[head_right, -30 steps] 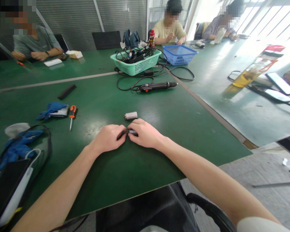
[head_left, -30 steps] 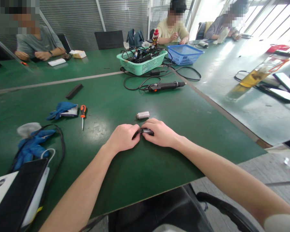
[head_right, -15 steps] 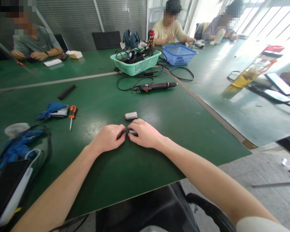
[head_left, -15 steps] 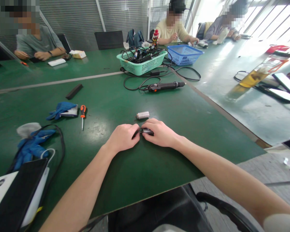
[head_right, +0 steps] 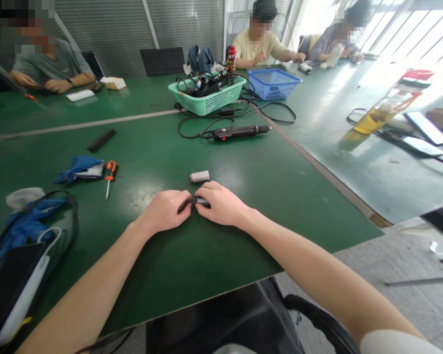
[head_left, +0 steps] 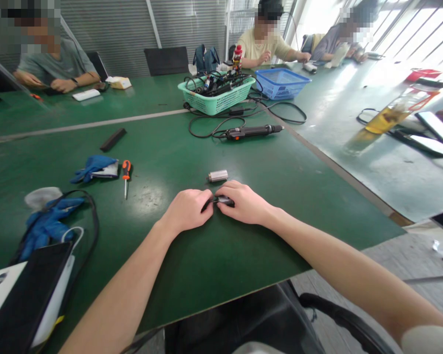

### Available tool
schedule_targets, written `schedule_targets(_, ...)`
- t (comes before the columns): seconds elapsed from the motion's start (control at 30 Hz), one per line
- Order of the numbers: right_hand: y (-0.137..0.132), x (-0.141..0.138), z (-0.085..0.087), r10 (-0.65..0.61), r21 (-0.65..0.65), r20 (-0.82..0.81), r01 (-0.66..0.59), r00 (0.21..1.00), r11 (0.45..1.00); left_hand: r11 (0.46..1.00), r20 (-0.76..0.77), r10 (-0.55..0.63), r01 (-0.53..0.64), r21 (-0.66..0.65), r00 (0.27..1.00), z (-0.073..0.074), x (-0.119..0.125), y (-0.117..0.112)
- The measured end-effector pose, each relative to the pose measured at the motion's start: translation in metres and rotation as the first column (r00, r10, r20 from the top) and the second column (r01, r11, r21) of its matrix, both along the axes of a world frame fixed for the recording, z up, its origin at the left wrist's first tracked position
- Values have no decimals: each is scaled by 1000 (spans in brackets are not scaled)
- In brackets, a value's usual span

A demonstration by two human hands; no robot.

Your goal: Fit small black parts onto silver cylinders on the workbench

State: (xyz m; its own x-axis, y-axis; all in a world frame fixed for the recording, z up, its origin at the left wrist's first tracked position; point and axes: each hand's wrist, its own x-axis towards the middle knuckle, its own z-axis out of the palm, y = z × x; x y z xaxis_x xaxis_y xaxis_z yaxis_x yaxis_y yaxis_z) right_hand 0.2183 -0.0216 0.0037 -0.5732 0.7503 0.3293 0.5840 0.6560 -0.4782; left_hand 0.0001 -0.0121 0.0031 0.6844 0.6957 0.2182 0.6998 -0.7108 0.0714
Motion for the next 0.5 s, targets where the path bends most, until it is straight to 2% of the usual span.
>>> schedule_targets(0.5,1,0,-4,3,-4,1,-3,1000,1000,999,9,-32,32,-1,999,-1,-2,0)
